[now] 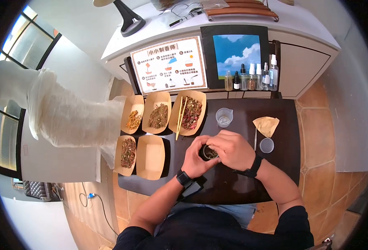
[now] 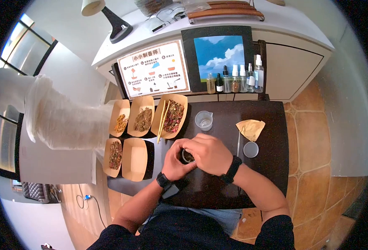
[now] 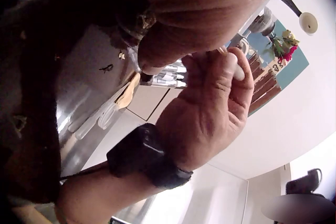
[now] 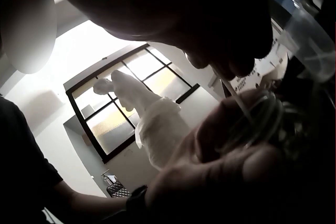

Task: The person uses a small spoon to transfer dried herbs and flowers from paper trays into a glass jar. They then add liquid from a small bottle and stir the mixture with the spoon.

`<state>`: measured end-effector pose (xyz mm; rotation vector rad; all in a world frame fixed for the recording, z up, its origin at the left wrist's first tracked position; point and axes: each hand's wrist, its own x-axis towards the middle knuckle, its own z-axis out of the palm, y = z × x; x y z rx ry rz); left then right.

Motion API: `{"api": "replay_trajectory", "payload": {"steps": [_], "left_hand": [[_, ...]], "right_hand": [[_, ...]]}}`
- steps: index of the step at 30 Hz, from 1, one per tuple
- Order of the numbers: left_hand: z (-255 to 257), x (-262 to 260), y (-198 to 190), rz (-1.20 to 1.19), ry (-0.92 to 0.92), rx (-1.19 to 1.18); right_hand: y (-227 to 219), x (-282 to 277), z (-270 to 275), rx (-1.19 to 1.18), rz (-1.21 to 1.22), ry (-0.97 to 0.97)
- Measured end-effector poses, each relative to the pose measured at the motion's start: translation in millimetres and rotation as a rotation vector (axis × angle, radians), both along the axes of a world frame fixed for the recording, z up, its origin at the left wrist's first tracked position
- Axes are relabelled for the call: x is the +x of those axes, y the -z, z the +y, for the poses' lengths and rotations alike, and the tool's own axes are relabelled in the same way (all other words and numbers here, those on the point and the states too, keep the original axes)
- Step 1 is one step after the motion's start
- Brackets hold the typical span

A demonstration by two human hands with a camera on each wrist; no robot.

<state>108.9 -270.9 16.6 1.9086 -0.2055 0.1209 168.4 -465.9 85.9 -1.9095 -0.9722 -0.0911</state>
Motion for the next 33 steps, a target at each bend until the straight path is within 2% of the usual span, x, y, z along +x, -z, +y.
{"api": "replay_trajectory", "payload": {"steps": [3, 4, 5, 6, 8, 13, 15, 17, 20, 21, 24, 25, 28, 31, 33], "left_hand": [[1.1, -0.1, 3.3, -0.033, 0.007, 0.042], [0.7, -0.2, -6.0, -0.012, 0.011, 0.107], [2.1, 0.4, 3.7, -0.006, 0.019, 0.051], [2.9, 0.8, 14.1, 0.003, 0.027, -0.004], [-1.5, -1.6, 7.2, 0.025, 0.007, -0.089], [3.7, -4.9, 16.0, 0.059, -0.002, -0.055], [11.3, -5.9, 31.5, 0.078, 0.021, -0.082], [10.0, -6.7, 24.0, 0.105, 0.031, -0.095], [12.2, -5.8, 20.3, 0.058, 0.069, -0.042], [9.8, -9.2, 14.1, 0.17, 0.037, -0.11], [7.0, -9.7, 8.8, 0.15, -0.006, -0.065], [-5.1, -9.0, 2.4, 0.156, -0.036, -0.165], [-1.4, -6.5, 6.3, 0.143, 0.02, -0.185], [-3.5, -7.1, 2.0, 0.118, -0.012, -0.127], [-2.2, -7.7, 1.3, 0.109, -0.053, -0.077]], "right_hand": [[-15.8, -1.0, 3.3, 0.142, -0.064, 0.102], [-26.6, -1.1, -0.2, 0.12, -0.087, 0.087], [-27.2, -1.7, -1.4, 0.128, -0.069, 0.06], [-25.5, -3.4, -1.9, 0.136, -0.049, 0.033], [-11.4, -4.9, 0.8, 0.014, -0.105, -0.062], [-1.9, -7.9, 1.6, 0.097, -0.123, -0.011], [1.4, -8.0, 0.4, 0.038, -0.15, -0.029], [8.2, -8.5, -0.3, -0.053, -0.088, -0.102], [15.0, -11.6, 4.5, -0.118, -0.153, -0.035], [11.9, -12.4, 5.4, -0.041, -0.198, 0.0], [1.7, -12.0, 0.3, 0.032, -0.22, 0.046], [4.4, -11.0, 0.8, -0.05, -0.19, 0.036], [8.5, -13.9, 1.7, -0.163, -0.138, 0.086], [8.5, -12.9, 5.6, -0.042, -0.221, 0.138], [10.4, -13.3, 6.1, -0.082, -0.18, 0.116]]}}
